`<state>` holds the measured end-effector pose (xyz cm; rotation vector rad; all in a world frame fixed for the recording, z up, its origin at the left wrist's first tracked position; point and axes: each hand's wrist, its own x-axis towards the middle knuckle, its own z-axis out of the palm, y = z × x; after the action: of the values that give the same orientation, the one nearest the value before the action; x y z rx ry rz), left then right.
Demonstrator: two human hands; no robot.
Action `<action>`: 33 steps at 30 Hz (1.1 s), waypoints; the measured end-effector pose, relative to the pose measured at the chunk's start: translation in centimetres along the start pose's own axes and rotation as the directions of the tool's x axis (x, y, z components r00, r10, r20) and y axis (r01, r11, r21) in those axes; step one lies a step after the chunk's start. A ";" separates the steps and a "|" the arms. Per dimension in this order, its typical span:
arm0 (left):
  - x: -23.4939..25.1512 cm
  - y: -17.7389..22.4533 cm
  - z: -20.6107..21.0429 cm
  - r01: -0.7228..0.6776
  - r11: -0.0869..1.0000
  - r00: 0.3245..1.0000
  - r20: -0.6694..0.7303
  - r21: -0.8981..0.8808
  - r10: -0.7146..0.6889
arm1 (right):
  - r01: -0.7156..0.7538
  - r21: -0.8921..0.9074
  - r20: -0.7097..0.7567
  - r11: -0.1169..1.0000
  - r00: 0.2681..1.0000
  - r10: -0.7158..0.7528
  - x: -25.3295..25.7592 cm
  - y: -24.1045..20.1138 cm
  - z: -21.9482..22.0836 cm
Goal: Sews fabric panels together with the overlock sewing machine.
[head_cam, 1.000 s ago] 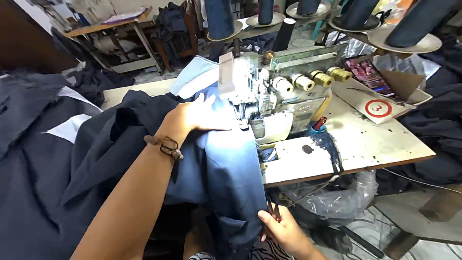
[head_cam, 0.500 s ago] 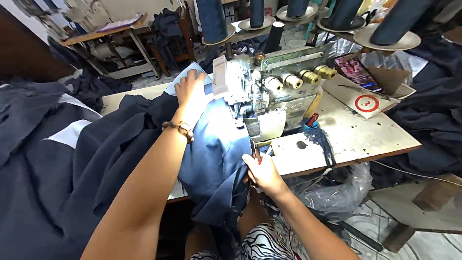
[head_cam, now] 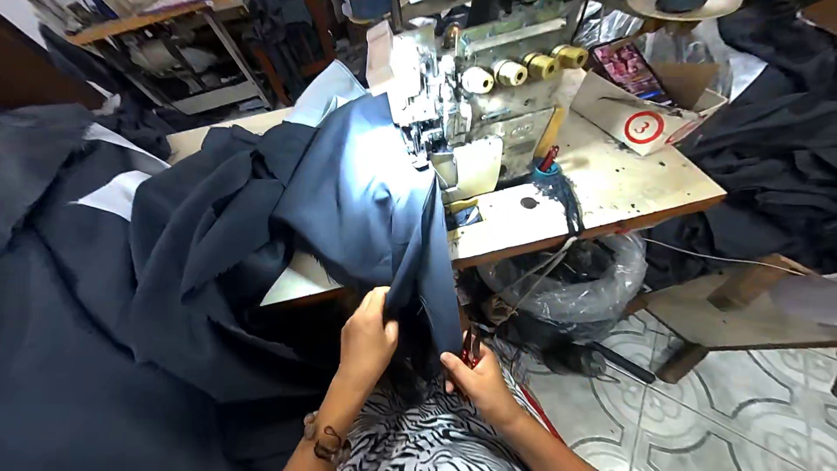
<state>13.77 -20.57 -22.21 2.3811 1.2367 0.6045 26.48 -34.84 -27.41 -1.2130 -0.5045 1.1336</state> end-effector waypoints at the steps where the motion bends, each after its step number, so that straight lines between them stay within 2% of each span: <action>1: -0.6 -0.4 0.0 0.027 1.000 1.000 0.001 -0.009 -0.027 | -0.014 -0.013 0.020 1.000 1.000 0.014 -0.8 0.1 -0.4; 5: 0.1 1.2 0.9 -0.118 0.993 0.956 -0.267 0.014 0.118 | -0.003 -0.057 0.144 0.998 0.990 0.012 -2.4 0.3 -0.8; 7: 1.9 2.4 0.9 -0.156 0.986 0.939 -0.301 0.061 0.167 | 0.026 -0.061 0.209 0.998 0.978 -0.013 -3.0 0.1 -0.4; 9: 3.4 2.5 0.1 -0.130 0.985 0.950 -0.271 0.111 0.156 | 0.070 -0.056 0.270 0.996 0.961 -0.052 -3.5 -0.3 -0.2; 11: 3.4 1.7 -1.7 -0.058 0.988 0.974 -0.211 0.141 0.087 | 0.107 -0.053 0.285 0.993 0.955 -0.087 -3.9 -0.8 -0.7; 14: 0.8 -2.1 -3.9 0.033 0.986 0.990 -0.143 0.166 -0.009 | 0.101 -0.013 0.241 0.995 0.966 -0.095 -4.4 -0.6 -1.9; 16: -1.5 -5.0 -4.4 0.120 0.980 0.993 -0.039 0.156 -0.115 | 0.063 0.025 0.216 0.998 0.974 -0.067 -4.4 -0.1 -2.5; 19: -3.9 -7.6 -4.0 0.226 0.974 0.974 -0.007 0.027 -0.226 | 0.002 0.053 0.208 0.999 0.978 -0.013 -3.8 0.6 -2.4; 21: -4.3 -7.1 -3.9 0.238 0.966 0.964 -0.099 -0.104 -0.248 | -0.007 0.042 0.240 0.999 0.971 -0.003 -3.5 0.6 -1.9; 26: -3.4 -3.0 -1.0 0.078 0.964 0.951 -0.272 -0.255 -0.149 | -0.004 0.029 0.283 1.000 0.959 -0.005 -3.7 0.4 -1.1; 29: -1.7 -2.2 3.4 -0.018 0.982 0.892 -0.447 -0.185 -0.068 | 0.003 0.051 0.267 0.999 0.964 -0.017 -4.2 0.4 -1.0; 33: -0.1 -2.0 7.4 0.012 0.998 0.810 -0.584 -0.067 -0.049 | 0.027 0.076 0.242 0.997 0.969 -0.045 -4.8 0.1 -1.2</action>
<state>16.31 -20.61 -29.42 2.1812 1.4557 1.4261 25.46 -39.61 -26.73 -1.0028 -0.6629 1.2670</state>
